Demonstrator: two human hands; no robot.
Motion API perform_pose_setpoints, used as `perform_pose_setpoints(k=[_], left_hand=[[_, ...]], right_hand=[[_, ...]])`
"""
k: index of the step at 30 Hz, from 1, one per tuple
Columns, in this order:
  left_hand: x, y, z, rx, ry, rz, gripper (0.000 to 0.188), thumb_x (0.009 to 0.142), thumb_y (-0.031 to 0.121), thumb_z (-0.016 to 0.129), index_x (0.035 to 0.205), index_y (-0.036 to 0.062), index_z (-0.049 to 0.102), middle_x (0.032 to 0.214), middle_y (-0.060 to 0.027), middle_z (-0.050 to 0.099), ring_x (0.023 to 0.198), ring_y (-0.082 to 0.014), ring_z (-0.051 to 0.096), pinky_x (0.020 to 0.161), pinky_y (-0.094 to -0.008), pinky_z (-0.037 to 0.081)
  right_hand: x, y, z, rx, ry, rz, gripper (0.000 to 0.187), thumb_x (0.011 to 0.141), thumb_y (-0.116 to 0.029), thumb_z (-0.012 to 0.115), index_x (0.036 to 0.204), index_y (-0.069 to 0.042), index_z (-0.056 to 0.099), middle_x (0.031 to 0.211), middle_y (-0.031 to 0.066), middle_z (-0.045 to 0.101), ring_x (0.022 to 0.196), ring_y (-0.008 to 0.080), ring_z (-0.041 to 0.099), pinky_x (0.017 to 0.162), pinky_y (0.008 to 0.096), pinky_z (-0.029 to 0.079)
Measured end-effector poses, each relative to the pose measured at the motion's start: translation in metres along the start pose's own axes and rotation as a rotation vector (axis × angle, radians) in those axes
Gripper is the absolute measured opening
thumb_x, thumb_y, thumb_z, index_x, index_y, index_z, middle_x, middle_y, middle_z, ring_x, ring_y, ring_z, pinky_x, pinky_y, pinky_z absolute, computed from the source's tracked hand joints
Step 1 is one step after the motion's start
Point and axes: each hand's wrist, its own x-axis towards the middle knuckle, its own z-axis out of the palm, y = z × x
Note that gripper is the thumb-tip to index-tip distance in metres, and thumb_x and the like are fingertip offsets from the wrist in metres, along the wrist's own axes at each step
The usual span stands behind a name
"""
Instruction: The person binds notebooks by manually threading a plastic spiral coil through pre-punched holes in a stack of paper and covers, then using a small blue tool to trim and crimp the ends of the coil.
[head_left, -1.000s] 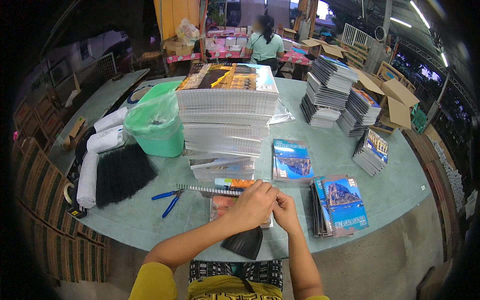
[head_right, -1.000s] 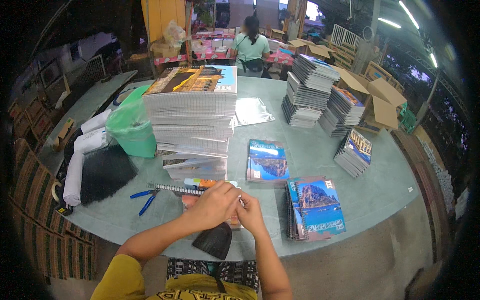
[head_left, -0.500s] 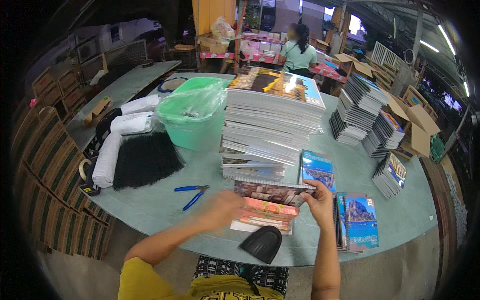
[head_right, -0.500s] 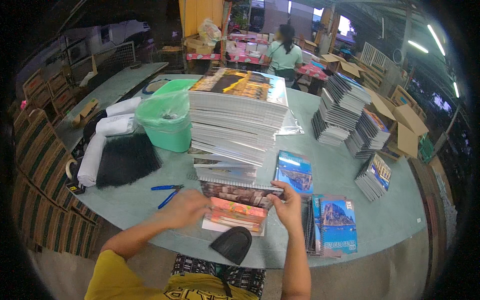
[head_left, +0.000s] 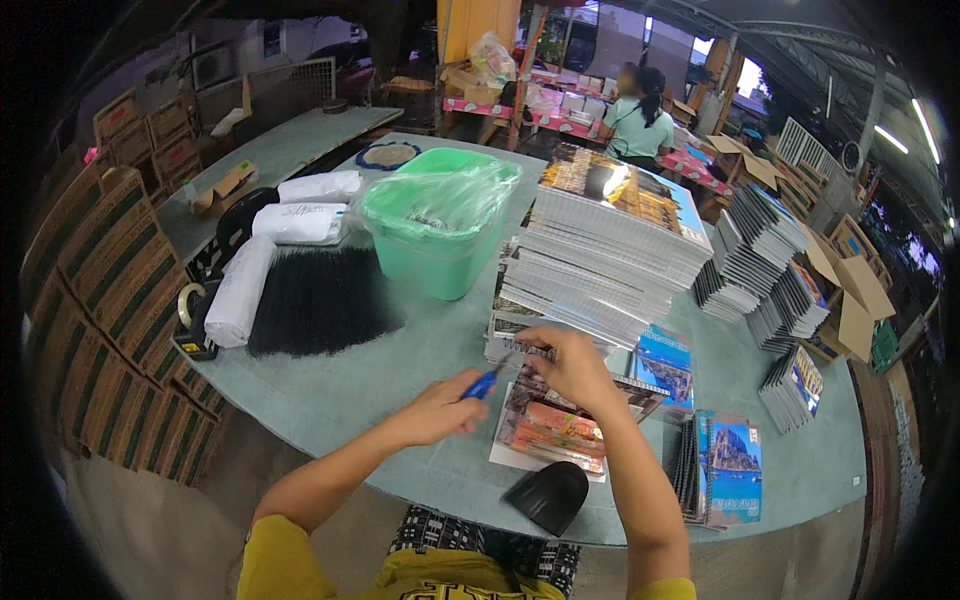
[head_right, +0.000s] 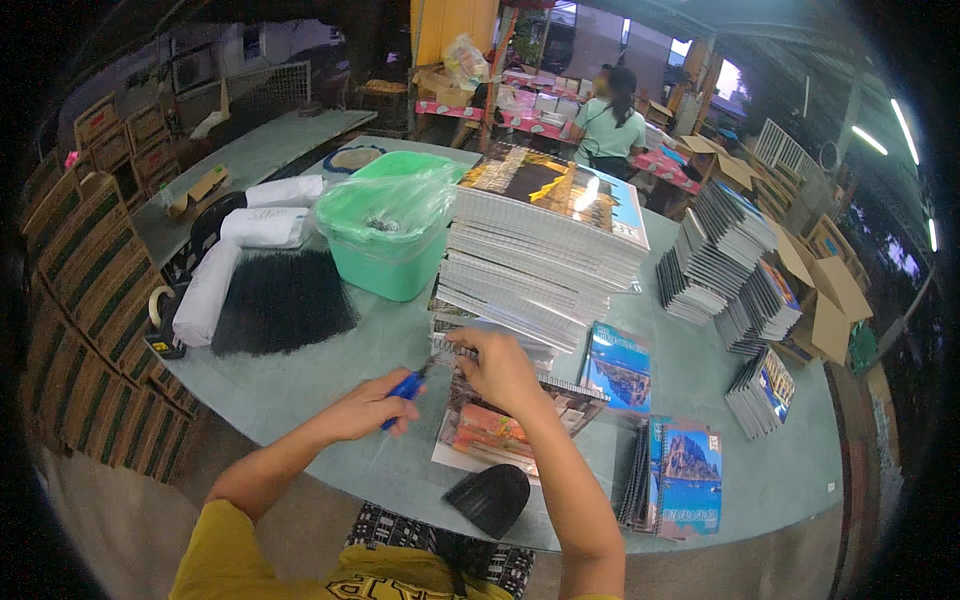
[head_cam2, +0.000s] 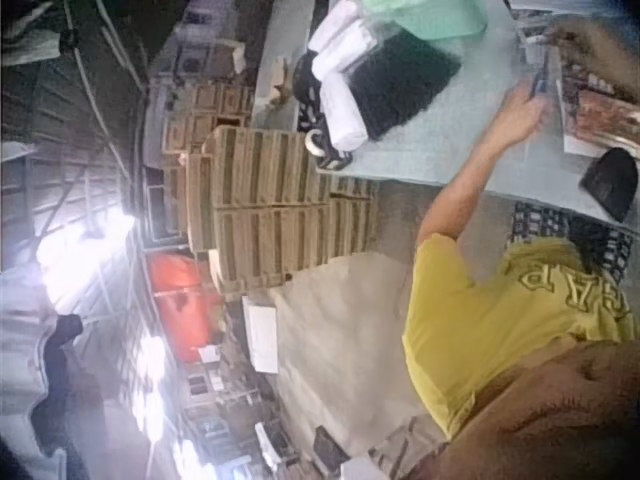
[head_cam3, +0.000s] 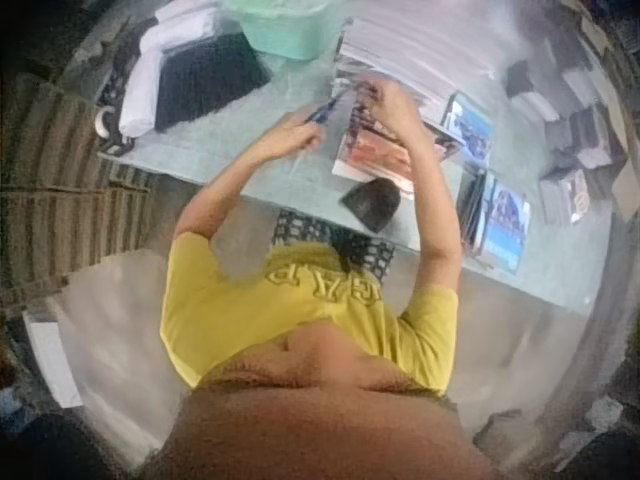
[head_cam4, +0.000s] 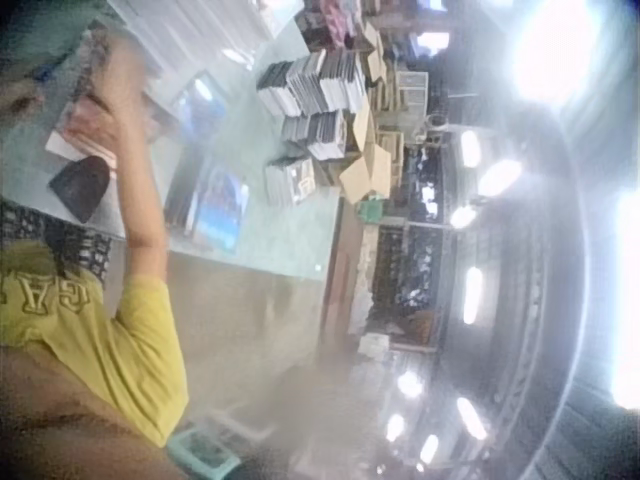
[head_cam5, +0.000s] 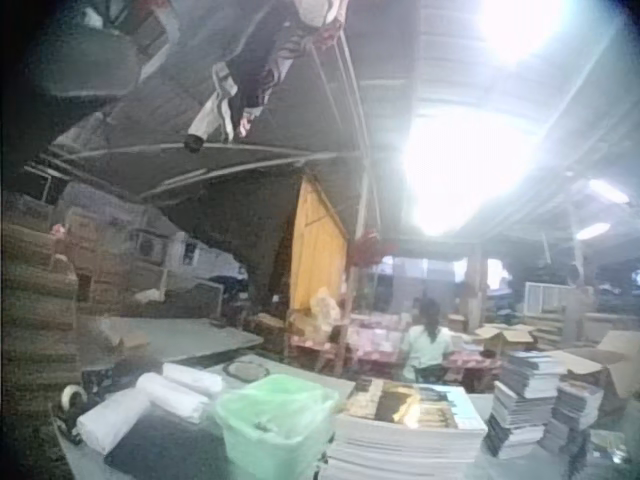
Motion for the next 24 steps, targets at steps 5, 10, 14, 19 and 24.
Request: perform_pose_setpoints(k=[5,10,14,19,24], left_hand=[[0.016,-0.006,0.008,0.007,-0.073,0.017,0.036,0.088,0.029,0.051,0.114,0.0049,0.05,0.08,-0.0039,0.058,0.067,-0.0139,0.057,0.061,-0.0288,0.045],[0.019,0.01,0.011,0.4,0.061,0.144,0.042,0.089,0.036,0.051,0.114,0.0021,0.049,0.085,-0.0061,0.061,0.069,-0.0163,0.059,0.062,-0.0297,0.045],[0.013,0.011,0.003,0.577,0.08,0.115,0.045,0.091,0.039,0.049,0.117,0.0018,0.049,0.09,-0.0105,0.064,0.073,-0.023,0.062,0.063,-0.0328,0.046],[0.012,0.008,0.008,-0.633,-0.403,-0.182,0.039,0.093,0.037,0.044,0.114,0.0044,0.051,0.092,-0.0123,0.063,0.076,-0.0273,0.062,0.066,-0.0406,0.048],[0.014,-0.002,0.017,0.572,0.138,0.224,0.04,0.089,0.034,0.051,0.112,0.0001,0.048,0.088,-0.0167,0.06,0.075,-0.0272,0.06,0.07,-0.0377,0.046]], right_hand=[[0.001,-0.019,-0.002,0.07,-0.043,0.004,0.031,0.073,0.003,0.065,0.102,-0.007,0.067,0.095,0.0121,0.067,0.086,0.0281,0.063,0.076,0.0336,0.049],[-0.004,0.0,0.006,0.024,0.006,-0.182,0.026,0.07,0.002,0.068,0.095,-0.006,0.069,0.096,0.0118,0.064,0.083,0.0277,0.062,0.075,0.0325,0.049],[-0.01,-0.011,0.008,-0.065,0.219,0.036,0.022,0.066,-0.002,0.072,0.087,0.002,0.067,0.093,0.0145,0.06,0.08,0.0288,0.062,0.071,0.0339,0.05],[-0.013,-0.006,0.014,-0.116,0.267,0.013,0.019,0.064,-0.003,0.073,0.078,0.005,0.064,0.093,0.0158,0.058,0.077,0.0304,0.061,0.067,0.0353,0.051],[-0.017,-0.01,0.016,-0.128,0.295,-0.013,0.016,0.065,-0.002,0.072,0.077,0.005,0.064,0.096,0.0159,0.057,0.078,0.0317,0.061,0.069,0.0358,0.05]])
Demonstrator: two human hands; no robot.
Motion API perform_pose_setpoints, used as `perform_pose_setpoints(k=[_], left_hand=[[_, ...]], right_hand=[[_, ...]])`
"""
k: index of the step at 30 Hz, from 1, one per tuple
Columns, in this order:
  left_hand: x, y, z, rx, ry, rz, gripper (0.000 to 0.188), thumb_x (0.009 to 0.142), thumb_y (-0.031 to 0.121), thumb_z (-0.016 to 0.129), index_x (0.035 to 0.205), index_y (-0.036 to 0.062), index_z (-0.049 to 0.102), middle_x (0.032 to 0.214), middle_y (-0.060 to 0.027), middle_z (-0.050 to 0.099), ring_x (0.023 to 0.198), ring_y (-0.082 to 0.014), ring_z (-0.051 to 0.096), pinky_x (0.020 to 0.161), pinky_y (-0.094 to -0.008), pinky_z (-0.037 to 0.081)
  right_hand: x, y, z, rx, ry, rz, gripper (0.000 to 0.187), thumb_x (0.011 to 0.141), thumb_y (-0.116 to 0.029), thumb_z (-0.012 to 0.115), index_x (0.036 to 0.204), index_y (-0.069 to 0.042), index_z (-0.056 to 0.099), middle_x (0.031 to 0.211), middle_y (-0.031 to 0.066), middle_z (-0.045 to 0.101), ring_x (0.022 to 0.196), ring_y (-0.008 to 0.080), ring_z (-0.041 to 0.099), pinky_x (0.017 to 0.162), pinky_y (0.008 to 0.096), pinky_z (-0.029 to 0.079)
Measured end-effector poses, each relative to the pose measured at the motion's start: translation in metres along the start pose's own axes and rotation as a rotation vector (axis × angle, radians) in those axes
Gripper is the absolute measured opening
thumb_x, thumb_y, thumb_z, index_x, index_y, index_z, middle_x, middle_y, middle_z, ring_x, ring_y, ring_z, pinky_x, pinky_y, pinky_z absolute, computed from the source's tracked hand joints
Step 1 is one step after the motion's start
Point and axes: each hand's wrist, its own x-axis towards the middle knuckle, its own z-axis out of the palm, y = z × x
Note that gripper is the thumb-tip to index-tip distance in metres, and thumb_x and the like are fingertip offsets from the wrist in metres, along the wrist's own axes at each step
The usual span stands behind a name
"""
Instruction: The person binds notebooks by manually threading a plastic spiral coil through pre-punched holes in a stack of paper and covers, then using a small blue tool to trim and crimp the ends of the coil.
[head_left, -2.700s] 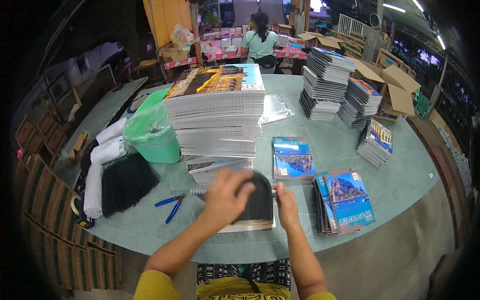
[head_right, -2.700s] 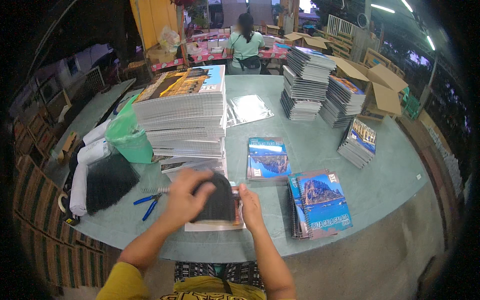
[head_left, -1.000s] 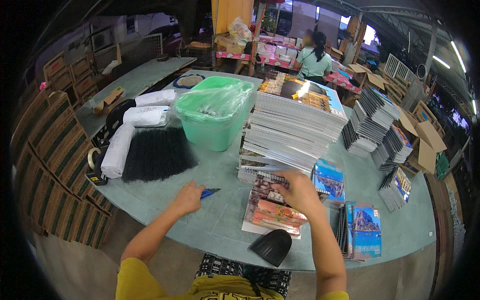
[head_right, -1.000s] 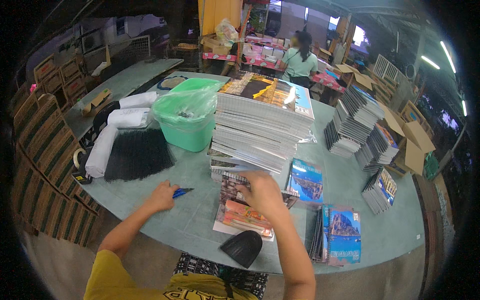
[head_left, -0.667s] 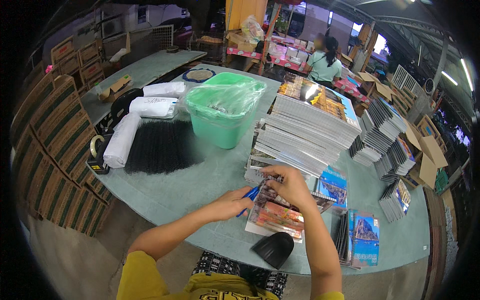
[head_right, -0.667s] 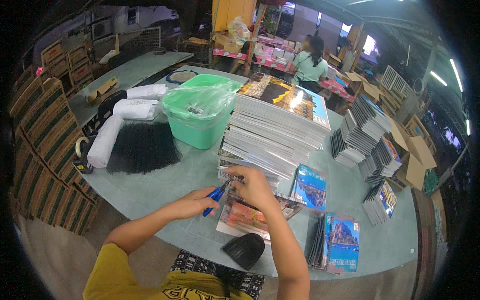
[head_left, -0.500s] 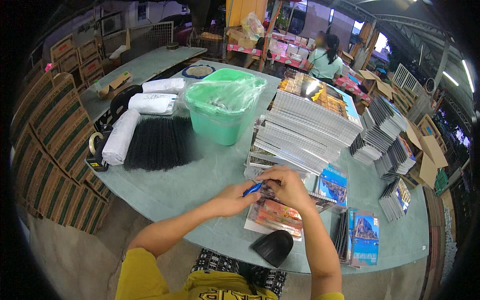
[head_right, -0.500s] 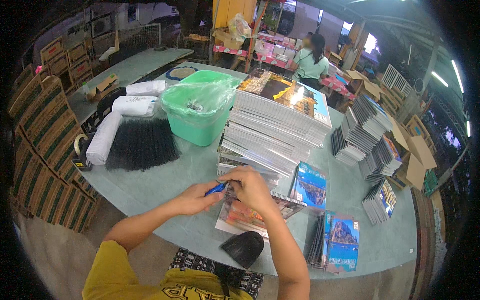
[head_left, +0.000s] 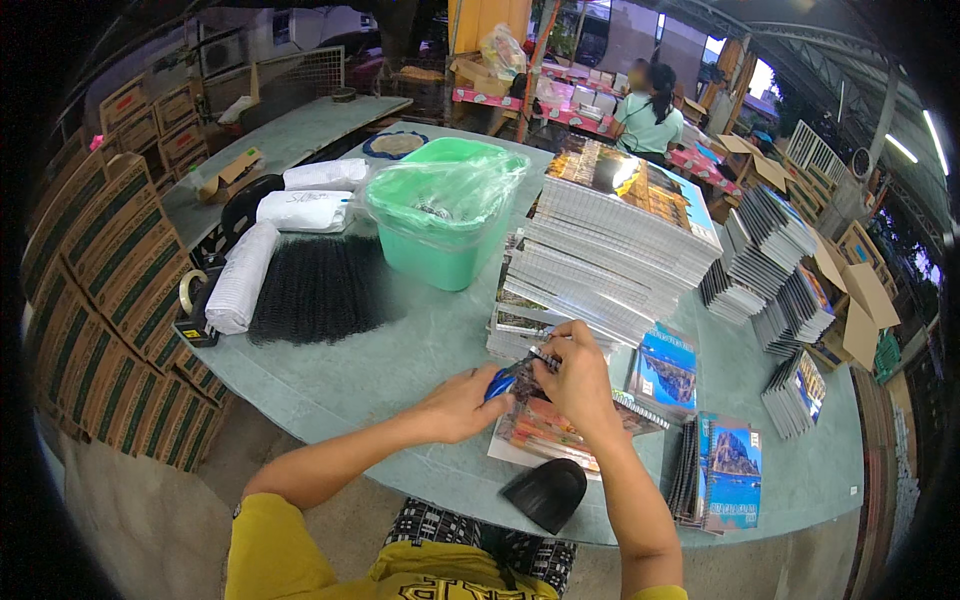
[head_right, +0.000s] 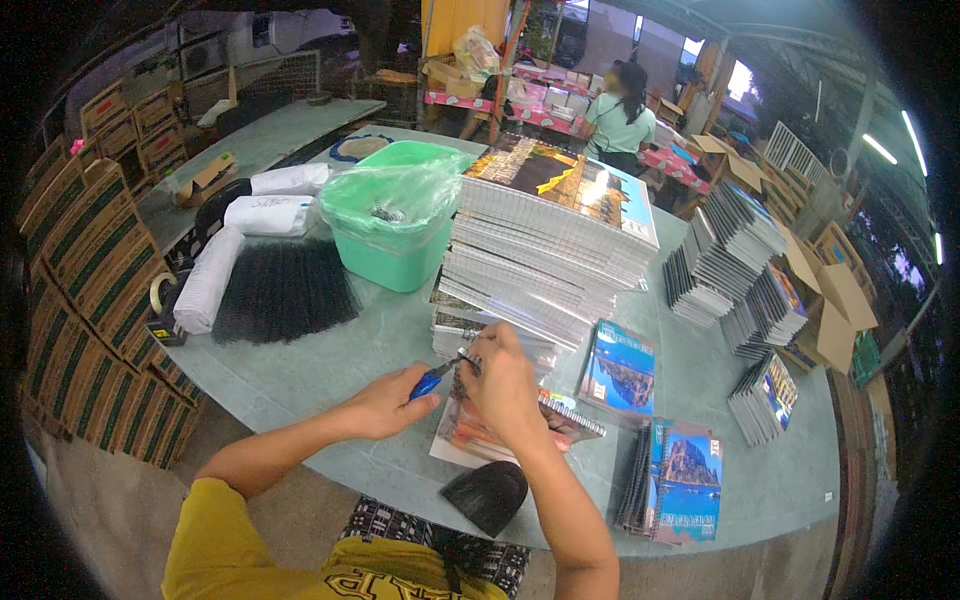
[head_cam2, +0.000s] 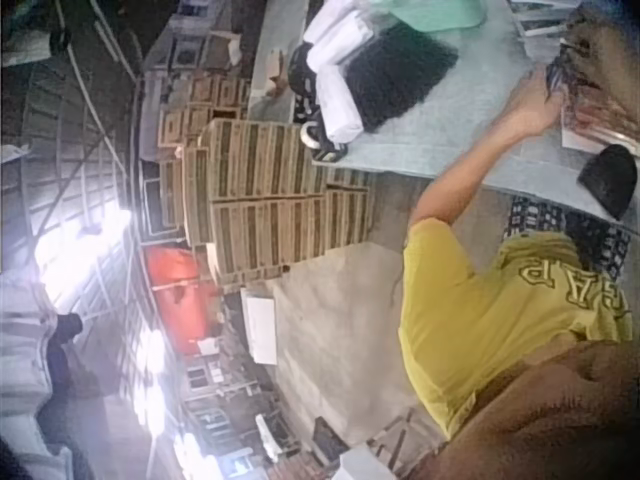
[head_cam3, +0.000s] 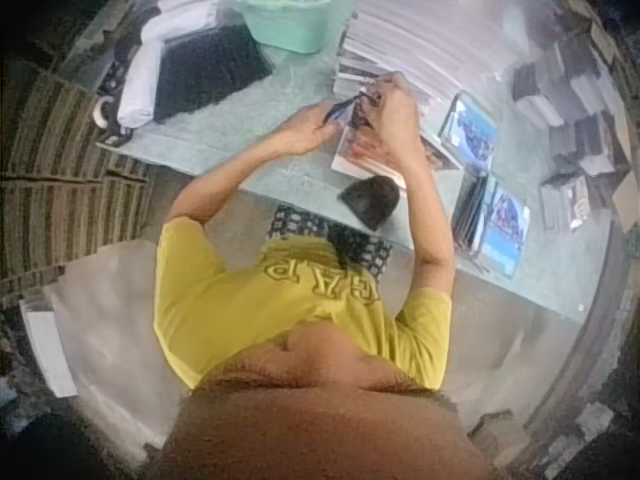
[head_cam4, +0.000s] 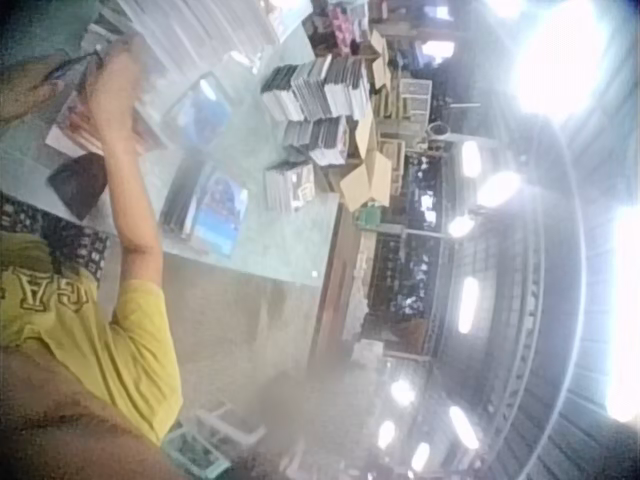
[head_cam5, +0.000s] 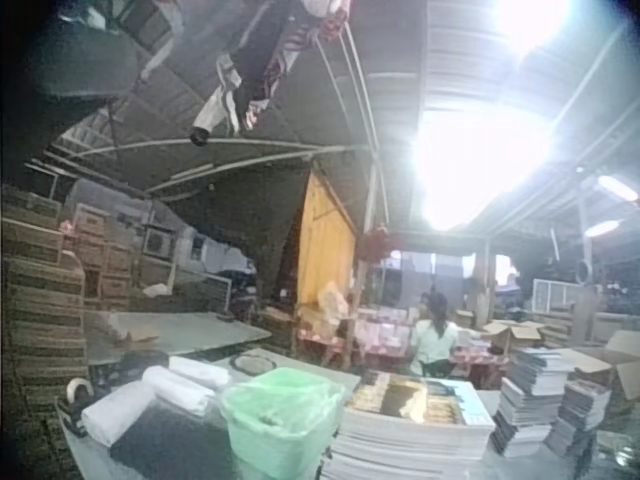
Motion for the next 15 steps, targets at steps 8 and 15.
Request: perform_pose_setpoints(k=[8,15], left_hand=[[0.016,0.01,-0.013,-0.64,0.309,0.014,0.027,0.079,0.021,0.068,0.096,0.003,0.058,0.075,-0.0049,0.058,0.068,-0.0129,0.053,0.064,-0.0298,0.045],[0.066,-0.016,-0.088,-0.027,0.569,-0.105,0.031,0.08,0.026,0.068,0.098,0.0011,0.063,0.074,-0.0067,0.063,0.069,-0.0155,0.059,0.067,-0.0322,0.048]], right_hand=[[-0.006,-0.015,0.0,0.033,-0.164,-0.227,0.018,0.071,-0.003,0.066,0.088,0.002,0.062,0.103,0.0159,0.056,0.085,0.0368,0.06,0.073,0.0412,0.05],[-0.033,0.015,-0.036,-0.421,-0.205,-0.037,0.022,0.073,-0.019,0.069,0.084,-0.002,0.062,0.082,0.0158,0.063,0.067,0.0329,0.063,0.062,0.0408,0.05]])
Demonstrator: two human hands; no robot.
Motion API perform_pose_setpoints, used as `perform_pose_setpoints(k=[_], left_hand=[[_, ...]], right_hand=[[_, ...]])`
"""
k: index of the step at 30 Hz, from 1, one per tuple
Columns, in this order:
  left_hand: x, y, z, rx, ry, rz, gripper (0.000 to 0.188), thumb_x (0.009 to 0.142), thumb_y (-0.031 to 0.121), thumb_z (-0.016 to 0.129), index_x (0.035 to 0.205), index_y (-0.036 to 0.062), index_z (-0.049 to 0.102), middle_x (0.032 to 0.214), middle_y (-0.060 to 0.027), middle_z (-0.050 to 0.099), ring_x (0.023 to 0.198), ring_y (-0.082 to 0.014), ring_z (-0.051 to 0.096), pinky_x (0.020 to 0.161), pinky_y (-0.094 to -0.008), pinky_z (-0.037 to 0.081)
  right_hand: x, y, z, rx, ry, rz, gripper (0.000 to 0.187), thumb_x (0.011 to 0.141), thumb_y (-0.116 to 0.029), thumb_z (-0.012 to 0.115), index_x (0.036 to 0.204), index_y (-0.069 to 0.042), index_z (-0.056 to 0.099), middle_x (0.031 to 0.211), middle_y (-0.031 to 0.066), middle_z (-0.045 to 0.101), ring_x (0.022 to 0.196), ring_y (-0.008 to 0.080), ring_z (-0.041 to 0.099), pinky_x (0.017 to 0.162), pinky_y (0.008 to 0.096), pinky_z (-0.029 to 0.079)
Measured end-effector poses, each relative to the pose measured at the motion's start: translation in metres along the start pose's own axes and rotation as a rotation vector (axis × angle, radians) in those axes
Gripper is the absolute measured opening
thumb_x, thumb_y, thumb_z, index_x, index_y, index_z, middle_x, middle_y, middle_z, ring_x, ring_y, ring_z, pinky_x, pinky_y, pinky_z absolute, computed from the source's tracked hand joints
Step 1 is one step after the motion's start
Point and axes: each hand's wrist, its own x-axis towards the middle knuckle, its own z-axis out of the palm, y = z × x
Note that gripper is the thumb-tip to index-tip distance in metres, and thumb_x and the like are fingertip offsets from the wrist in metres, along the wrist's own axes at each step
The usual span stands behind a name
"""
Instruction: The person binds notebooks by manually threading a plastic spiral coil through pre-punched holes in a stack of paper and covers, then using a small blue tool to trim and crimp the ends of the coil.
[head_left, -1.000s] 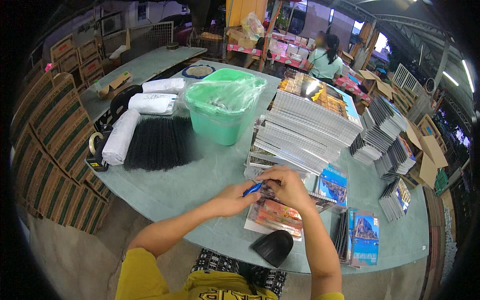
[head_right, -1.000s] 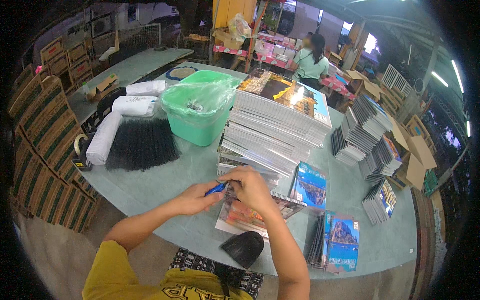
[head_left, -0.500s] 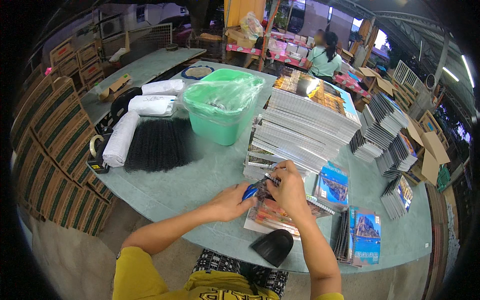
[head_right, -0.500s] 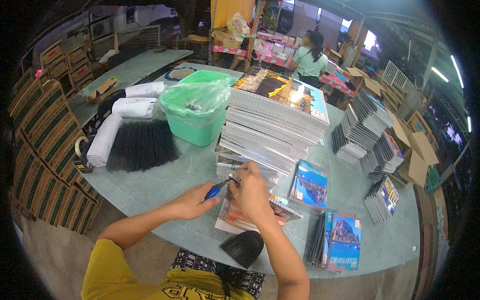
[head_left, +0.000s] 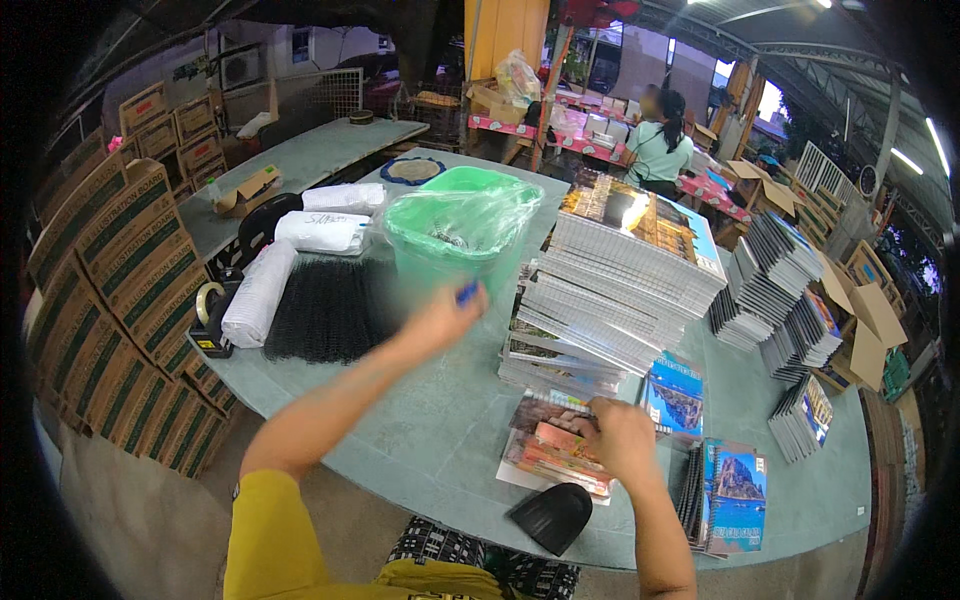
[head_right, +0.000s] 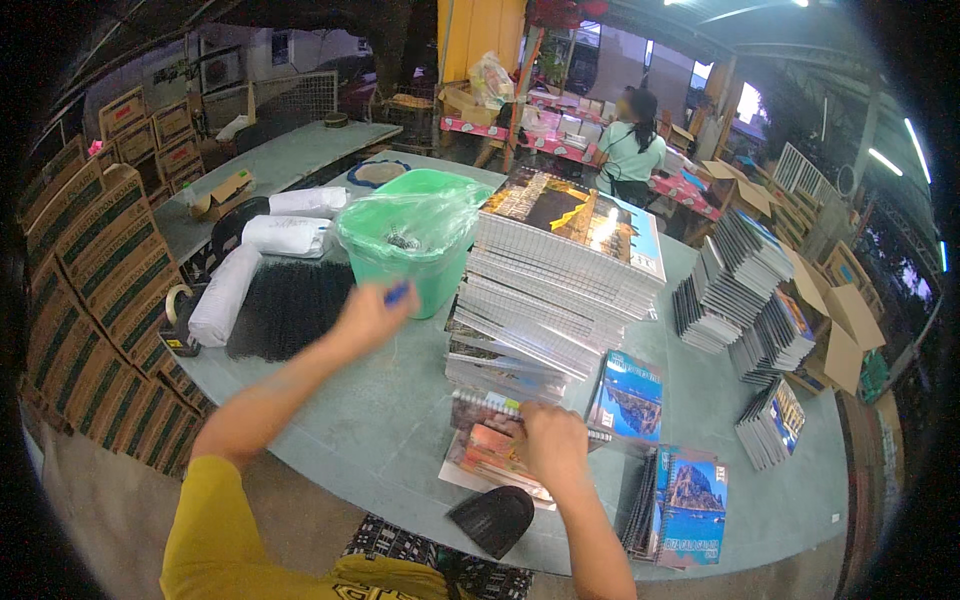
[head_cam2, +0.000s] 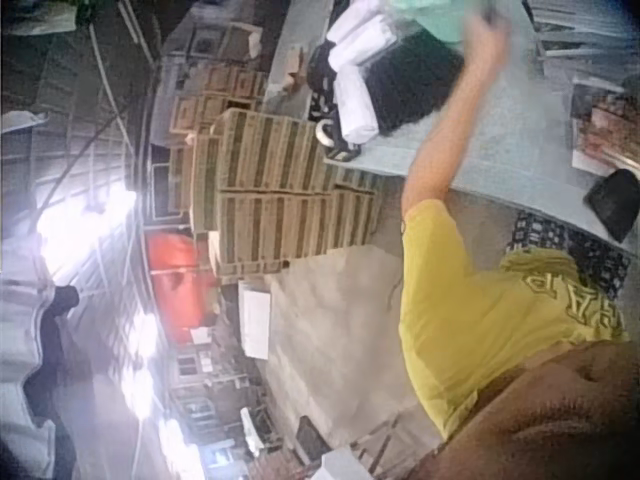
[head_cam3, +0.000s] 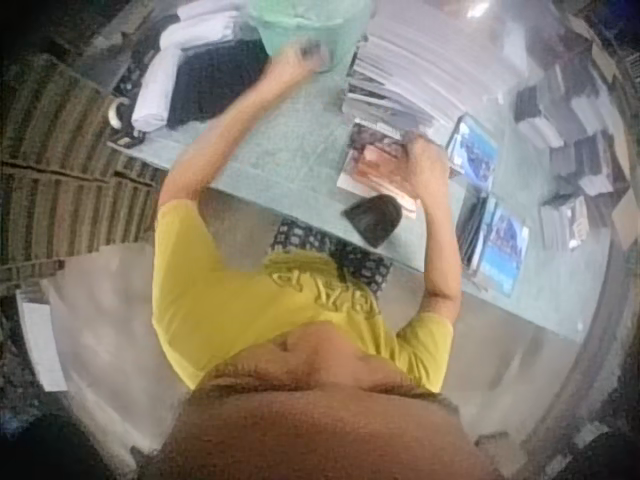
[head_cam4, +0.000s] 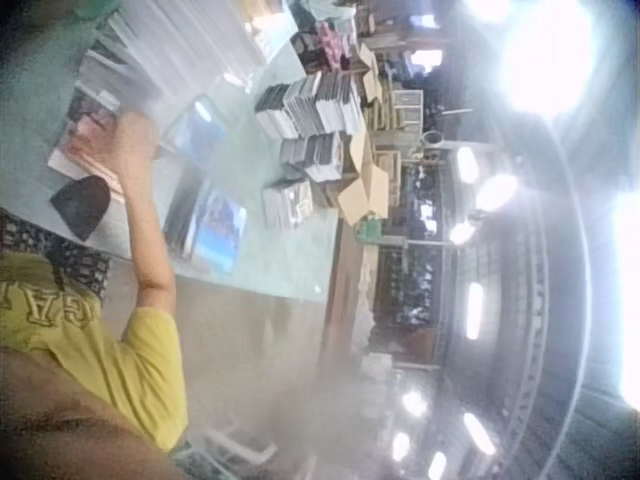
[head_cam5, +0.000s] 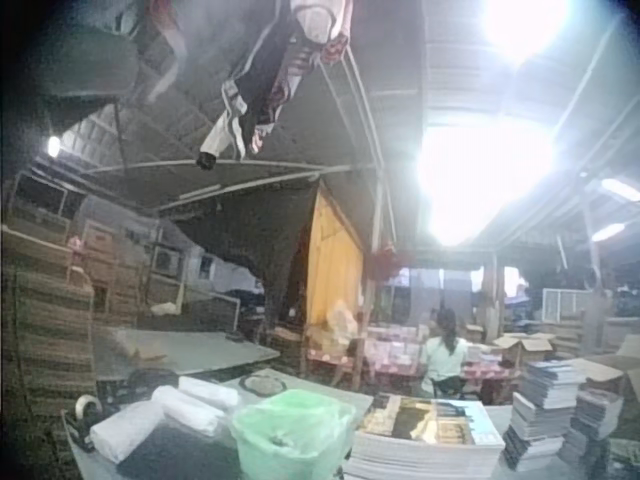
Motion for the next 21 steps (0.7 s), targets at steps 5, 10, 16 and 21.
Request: perform_pose_setpoints(k=[5,10,16,21], left_hand=[[0.066,0.045,-0.066,-0.347,0.194,0.064,0.04,0.083,0.026,0.063,0.116,0.0036,0.058,0.086,-0.0088,0.063,0.073,-0.0146,0.059,0.066,-0.0287,0.048],[0.032,-0.022,-0.027,-0.272,0.179,0.077,0.04,0.079,0.023,0.065,0.112,0.0018,0.059,0.082,-0.0061,0.062,0.071,-0.0141,0.056,0.066,-0.0291,0.045],[-0.043,-0.149,0.047,0.167,-0.13,-0.063,0.038,0.069,0.022,0.069,0.096,-0.0024,0.061,0.08,-0.0184,0.061,0.074,-0.0324,0.059,0.069,-0.0385,0.046],[-0.077,-0.177,0.073,0.35,0.03,0.078,0.039,0.071,0.018,0.069,0.102,-0.0025,0.057,0.094,-0.0184,0.054,0.089,-0.0366,0.052,0.078,-0.042,0.042]], right_hand=[[-0.005,0.003,0.007,-0.136,-0.06,0.161,0.024,0.075,-0.028,0.068,0.075,-0.006,0.058,0.063,0.0149,0.062,0.061,0.0325,0.062,0.056,0.041,0.049],[-0.011,0.005,0.017,-0.087,-0.015,0.039,0.013,0.077,-0.019,0.059,0.079,-0.007,0.059,0.066,0.0149,0.063,0.061,0.0299,0.064,0.051,0.0415,0.048],[-0.048,0.058,-0.07,0.084,0.031,0.218,0.016,0.078,-0.008,0.061,0.091,0.001,0.056,0.076,0.0176,0.063,0.069,0.0325,0.063,0.061,0.0401,0.049],[-0.121,0.095,-0.164,0.118,0.502,0.426,0.028,0.077,-0.001,0.058,0.104,-0.005,0.062,0.095,0.0165,0.064,0.091,0.033,0.062,0.077,0.0406,0.048]])
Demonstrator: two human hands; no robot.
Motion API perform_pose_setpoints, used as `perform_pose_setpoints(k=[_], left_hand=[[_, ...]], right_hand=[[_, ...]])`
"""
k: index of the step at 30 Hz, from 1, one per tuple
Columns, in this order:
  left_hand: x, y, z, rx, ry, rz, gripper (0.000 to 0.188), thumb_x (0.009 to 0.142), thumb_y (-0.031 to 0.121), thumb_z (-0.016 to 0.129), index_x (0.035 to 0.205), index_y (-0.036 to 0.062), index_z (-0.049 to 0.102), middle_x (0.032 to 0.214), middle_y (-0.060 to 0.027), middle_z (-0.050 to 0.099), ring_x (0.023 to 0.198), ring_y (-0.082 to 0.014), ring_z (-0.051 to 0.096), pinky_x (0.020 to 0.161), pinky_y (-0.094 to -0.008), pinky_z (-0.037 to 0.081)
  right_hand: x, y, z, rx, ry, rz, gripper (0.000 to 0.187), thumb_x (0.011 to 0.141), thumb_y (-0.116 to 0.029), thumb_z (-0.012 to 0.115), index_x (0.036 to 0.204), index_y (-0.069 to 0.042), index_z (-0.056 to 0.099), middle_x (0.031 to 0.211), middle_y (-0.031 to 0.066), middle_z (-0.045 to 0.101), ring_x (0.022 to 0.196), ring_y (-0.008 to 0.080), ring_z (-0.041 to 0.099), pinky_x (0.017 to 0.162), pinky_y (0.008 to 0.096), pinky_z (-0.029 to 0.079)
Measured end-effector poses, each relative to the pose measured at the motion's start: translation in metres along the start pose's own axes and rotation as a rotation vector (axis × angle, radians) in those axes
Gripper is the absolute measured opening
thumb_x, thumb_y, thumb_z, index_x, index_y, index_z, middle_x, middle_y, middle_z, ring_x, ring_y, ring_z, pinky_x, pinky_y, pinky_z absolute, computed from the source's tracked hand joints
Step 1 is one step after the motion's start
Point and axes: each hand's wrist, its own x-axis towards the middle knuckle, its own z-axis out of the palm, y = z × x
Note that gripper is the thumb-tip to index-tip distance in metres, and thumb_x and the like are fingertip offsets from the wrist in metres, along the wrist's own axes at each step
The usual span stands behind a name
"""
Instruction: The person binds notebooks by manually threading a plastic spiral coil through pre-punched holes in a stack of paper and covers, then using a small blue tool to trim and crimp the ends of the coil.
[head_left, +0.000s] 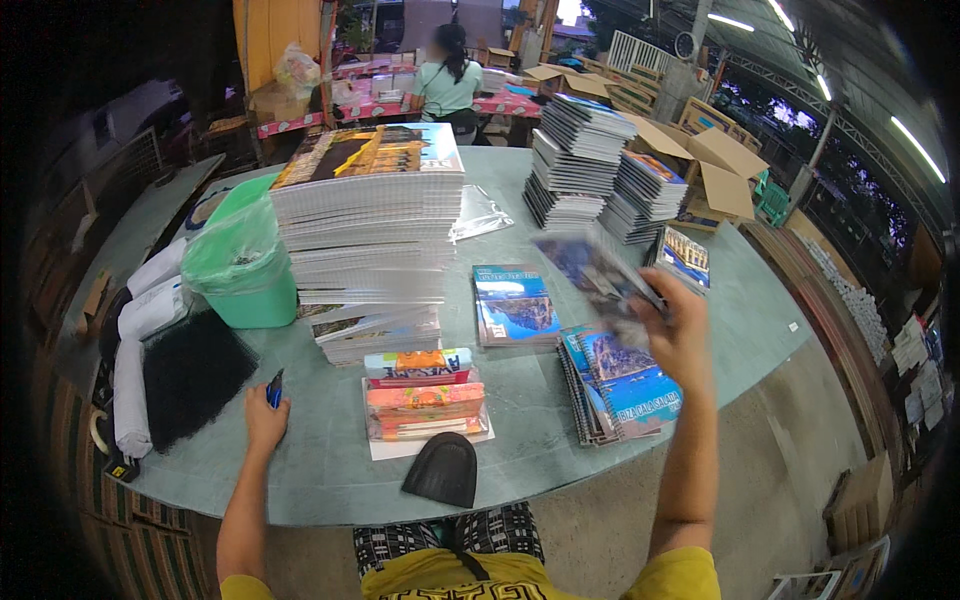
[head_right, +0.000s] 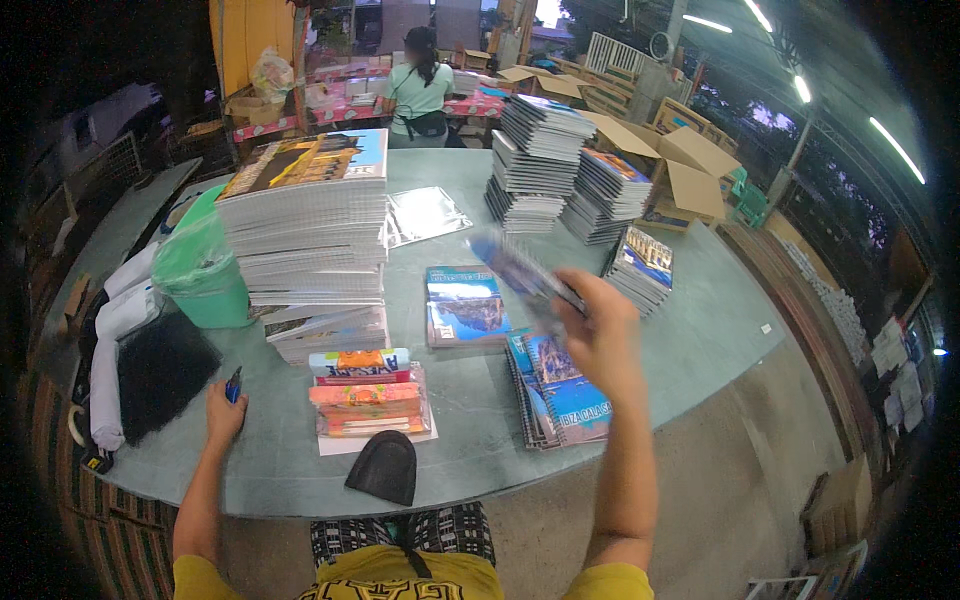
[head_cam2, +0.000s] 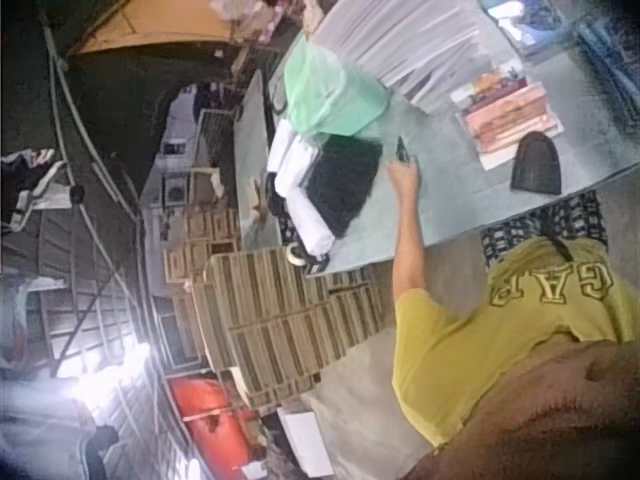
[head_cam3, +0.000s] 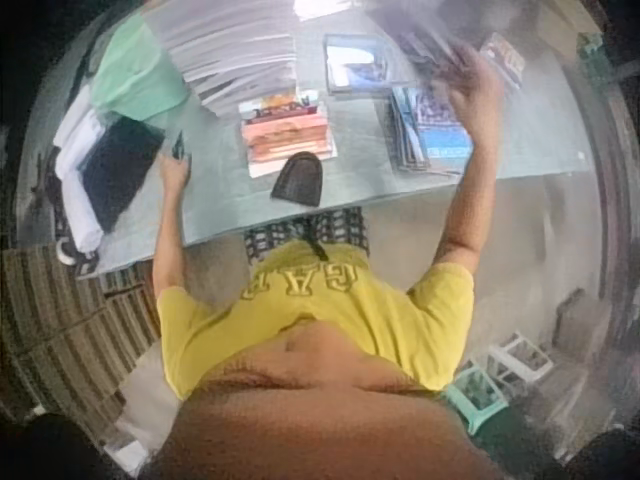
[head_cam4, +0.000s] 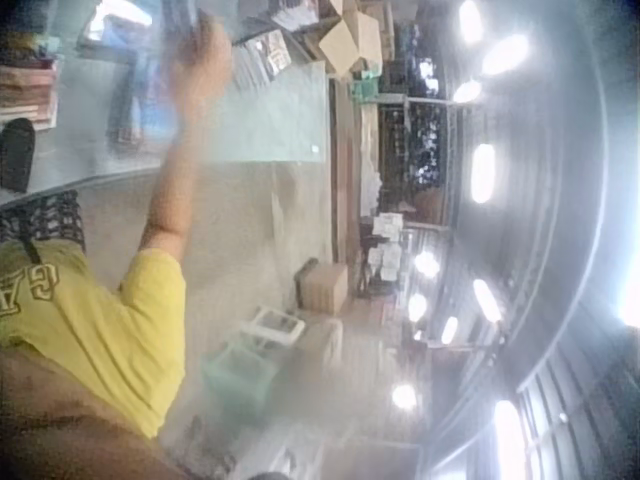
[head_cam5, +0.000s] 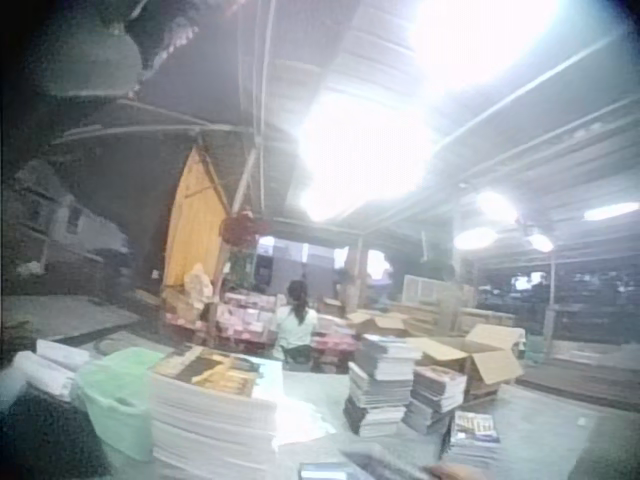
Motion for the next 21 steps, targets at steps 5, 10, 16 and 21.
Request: perform_pose_setpoints(k=[5,10,16,21], left_hand=[[-0.011,0.002,0.012,0.156,0.131,0.093,0.041,0.074,0.018,0.067,0.108,-0.0014,0.054,0.101,-0.0174,0.052,0.097,-0.0355,0.048,0.081,-0.0434,0.039],[-0.015,0.013,0.008,0.144,0.128,0.106,0.04,0.075,0.018,0.066,0.108,-0.0006,0.054,0.1,-0.0165,0.052,0.096,-0.035,0.049,0.081,-0.0436,0.039],[-0.016,0.019,0.001,0.177,0.129,0.113,0.039,0.075,0.019,0.066,0.108,0.0005,0.054,0.099,-0.0158,0.053,0.095,-0.0345,0.049,0.081,-0.043,0.039],[-0.019,0.025,0.0,0.153,0.118,0.098,0.04,0.076,0.022,0.066,0.108,0.0012,0.054,0.099,-0.0153,0.053,0.096,-0.0334,0.049,0.082,-0.0426,0.038]], right_hand=[[-0.047,0.137,-0.038,-0.098,-0.217,0.071,0.025,0.079,-0.003,0.06,0.104,-0.003,0.063,0.108,0.0133,0.062,0.101,0.0256,0.058,0.086,0.0353,0.045],[-0.104,0.214,-0.004,0.088,-0.186,0.706,0.032,0.083,-0.013,0.061,0.107,0.008,0.06,0.098,0.014,0.065,0.09,0.0192,0.06,0.083,0.0329,0.046],[-0.097,0.239,0.001,-0.09,-0.178,0.597,0.026,0.08,-0.005,0.056,0.103,0.004,0.062,0.093,0.018,0.067,0.085,0.0262,0.064,0.079,0.0358,0.047],[-0.071,0.217,0.015,-0.506,-0.17,0.374,0.029,0.076,-0.001,0.057,0.105,0.001,0.061,0.104,0.0206,0.062,0.098,0.0365,0.058,0.088,0.0405,0.045]])
